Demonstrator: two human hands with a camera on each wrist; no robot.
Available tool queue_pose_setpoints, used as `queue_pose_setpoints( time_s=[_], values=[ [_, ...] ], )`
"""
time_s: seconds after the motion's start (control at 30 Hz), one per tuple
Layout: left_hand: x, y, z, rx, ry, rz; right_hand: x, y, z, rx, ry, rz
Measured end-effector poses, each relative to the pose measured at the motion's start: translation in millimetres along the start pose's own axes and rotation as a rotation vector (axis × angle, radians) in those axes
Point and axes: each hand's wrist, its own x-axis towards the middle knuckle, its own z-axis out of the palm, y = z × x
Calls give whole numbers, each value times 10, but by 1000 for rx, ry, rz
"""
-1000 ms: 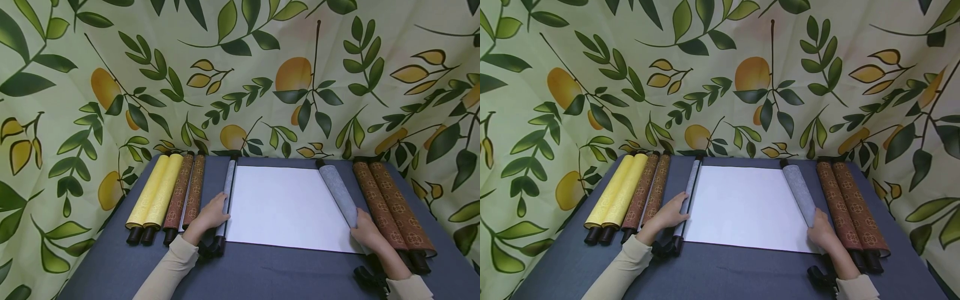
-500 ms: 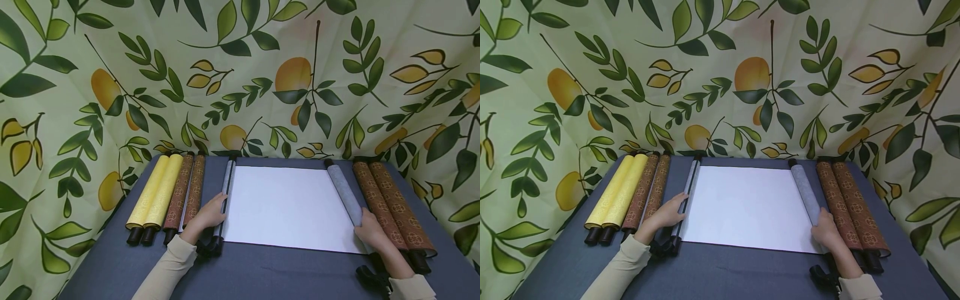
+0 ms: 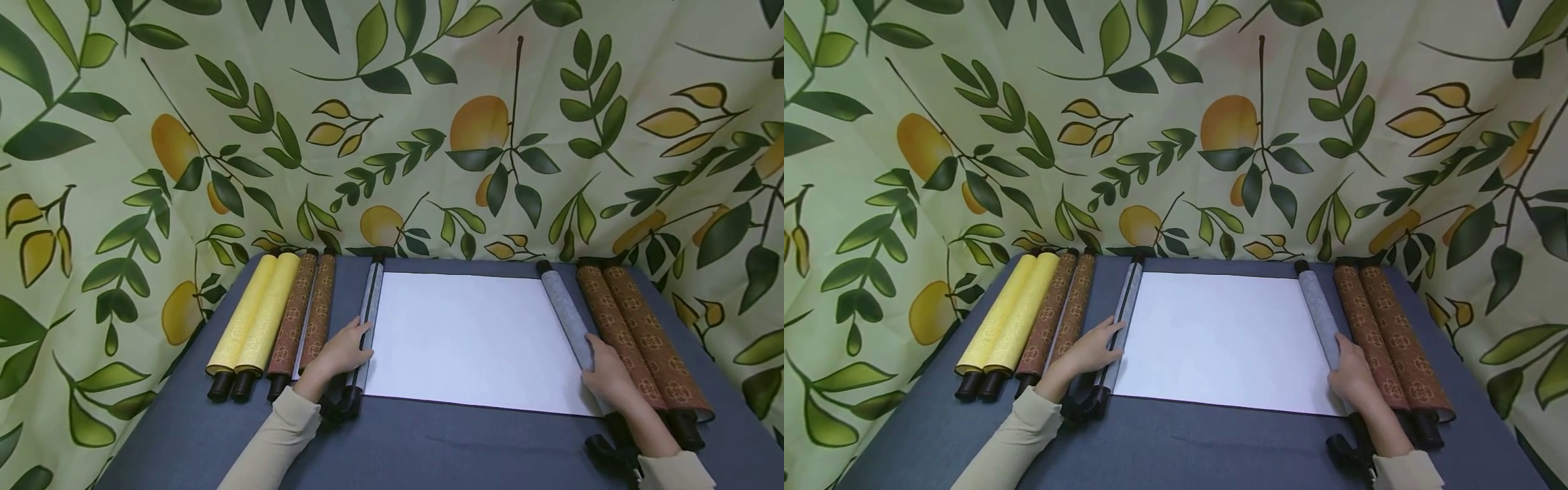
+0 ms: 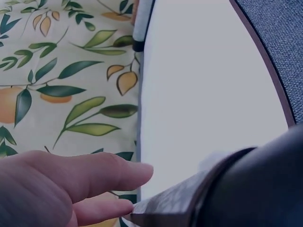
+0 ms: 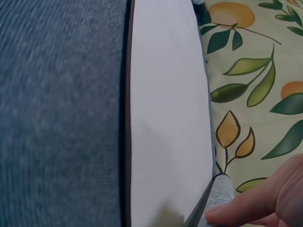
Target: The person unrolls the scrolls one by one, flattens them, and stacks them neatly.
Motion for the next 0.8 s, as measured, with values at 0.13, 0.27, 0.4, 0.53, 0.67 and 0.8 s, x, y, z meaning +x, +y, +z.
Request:
queue_pose_setpoints(
  time_s=[0.13,0.27,0.4,0.53,0.67,0.8],
  values=[
    [-9,-3,16,-24,27,-12,-13,10,11,-11,31,-10],
    [-16,-22,20,-26,57,22,-25,23,19,-13,49,-34],
    [-13,-45,8,14,91,46,-30,30,29,-4,55,-56],
    [0,-69,14,68,88,31,-29,49,33,6,40,-66],
    [-2,-78,29,87,72,-4,-22,55,27,-2,31,-54],
    [-9,-89,41,87,72,-17,-17,49,26,-12,32,-41]
  ],
)
